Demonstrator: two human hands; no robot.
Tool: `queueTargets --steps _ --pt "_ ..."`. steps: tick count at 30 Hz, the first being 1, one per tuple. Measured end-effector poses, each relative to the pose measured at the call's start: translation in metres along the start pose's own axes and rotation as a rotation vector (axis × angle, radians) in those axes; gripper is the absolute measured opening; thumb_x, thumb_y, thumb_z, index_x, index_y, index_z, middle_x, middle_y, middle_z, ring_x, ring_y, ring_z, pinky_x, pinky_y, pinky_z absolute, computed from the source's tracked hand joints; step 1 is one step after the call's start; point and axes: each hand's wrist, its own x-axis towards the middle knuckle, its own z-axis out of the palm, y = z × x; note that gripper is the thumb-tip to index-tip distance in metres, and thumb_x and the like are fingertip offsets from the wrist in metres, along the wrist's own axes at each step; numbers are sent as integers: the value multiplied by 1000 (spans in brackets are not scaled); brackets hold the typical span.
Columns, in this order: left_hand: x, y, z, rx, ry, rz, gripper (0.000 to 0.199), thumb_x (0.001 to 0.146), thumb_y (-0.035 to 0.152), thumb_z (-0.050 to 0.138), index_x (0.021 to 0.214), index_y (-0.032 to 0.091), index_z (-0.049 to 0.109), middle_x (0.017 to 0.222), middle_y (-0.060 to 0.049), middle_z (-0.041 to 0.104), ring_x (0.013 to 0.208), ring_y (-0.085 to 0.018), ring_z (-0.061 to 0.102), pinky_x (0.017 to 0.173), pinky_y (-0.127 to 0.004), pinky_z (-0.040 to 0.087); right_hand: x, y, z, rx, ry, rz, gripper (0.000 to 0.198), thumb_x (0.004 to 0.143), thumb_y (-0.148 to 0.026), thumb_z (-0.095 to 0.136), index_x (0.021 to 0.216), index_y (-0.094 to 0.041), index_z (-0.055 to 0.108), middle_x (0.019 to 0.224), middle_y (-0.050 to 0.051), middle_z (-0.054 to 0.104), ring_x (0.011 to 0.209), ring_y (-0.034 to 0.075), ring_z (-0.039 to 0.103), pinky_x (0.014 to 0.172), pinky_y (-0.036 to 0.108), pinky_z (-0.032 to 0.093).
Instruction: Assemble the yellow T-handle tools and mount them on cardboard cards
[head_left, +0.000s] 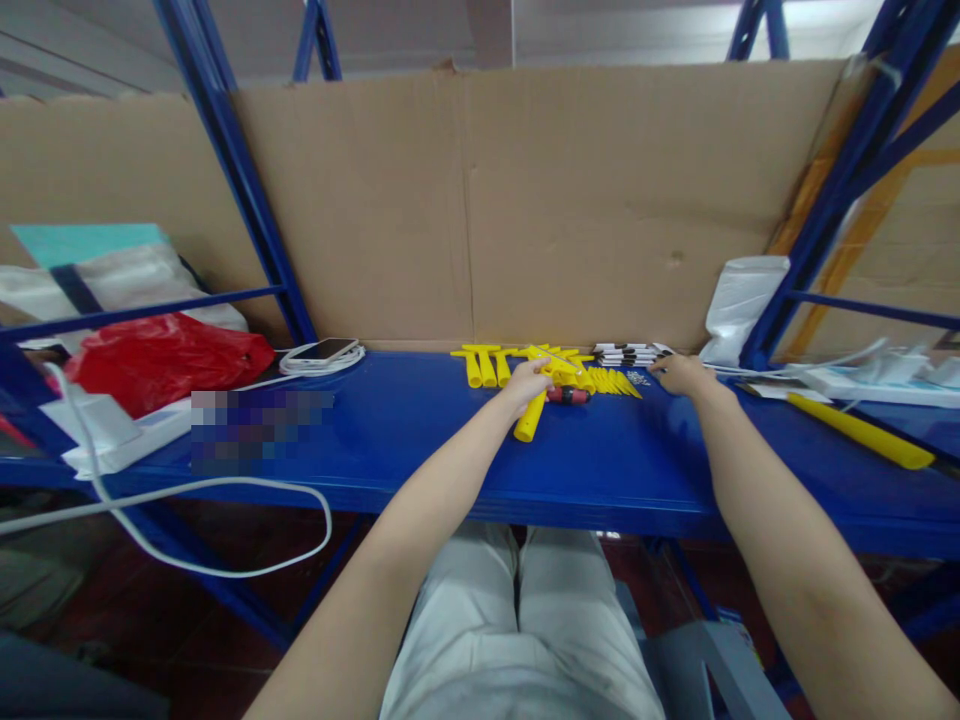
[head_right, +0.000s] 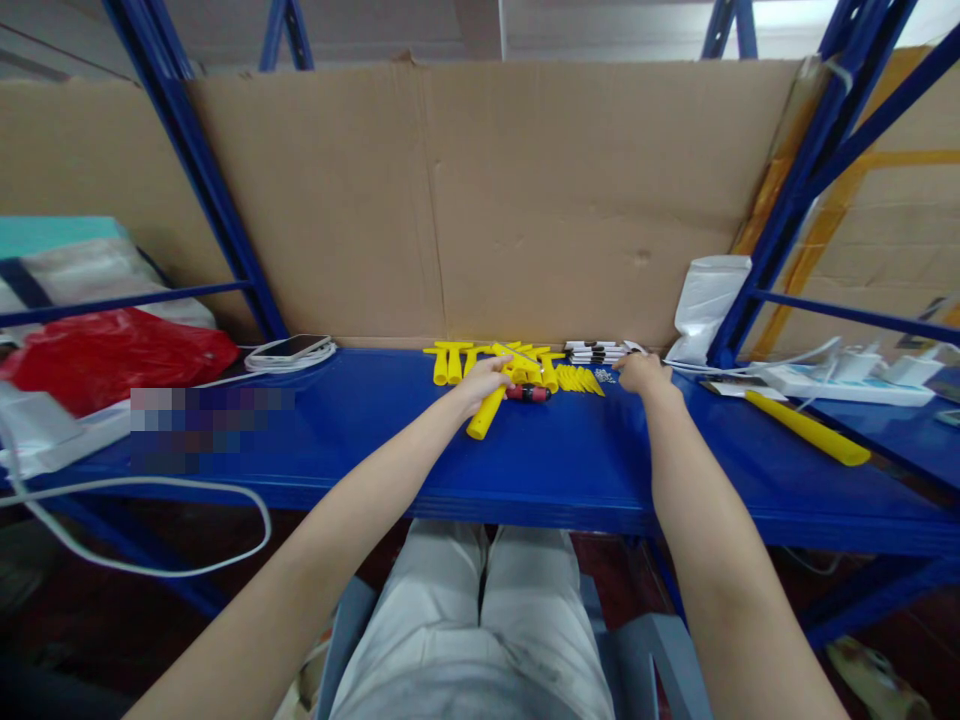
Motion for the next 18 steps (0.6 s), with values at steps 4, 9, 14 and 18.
queueTargets --steps 4,9,14,18 --pt "-3 2 1 4 6 1 78 67 -7 55 141 16 46 120 -13 65 68 -13 63 53 -21 48 -7 -6 -8 -51 -186 78 44 80 -11 53 115 -30 70 135 9 55 130 34 44 104 55 36" --pt "-6 4 2 1 20 -5 75 67 -8 51 139 13 47 119 -13 65 63 -9 58 48 -18 43 -8 -9 -9 -77 -230 87 44 78 -9 52 112 -29 72 133 9 57 127 32 48 103 50 38" --pt "-5 3 2 -4 16 6 74 67 -8 51 139 12 47 119 -13 64 60 -8 56 47 -18 42 -6 -10 -2 -116 -256 51 45 79 -8 49 115 -24 71 137 12 53 130 35 43 103 53 36" --pt "-1 0 1 -7 1 11 76 67 -8 51 139 13 47 121 -13 64 64 -9 59 47 -17 43 -4 -12 5 -157 -251 -43 46 78 -8 48 114 -25 71 137 12 54 129 35 43 103 56 35"
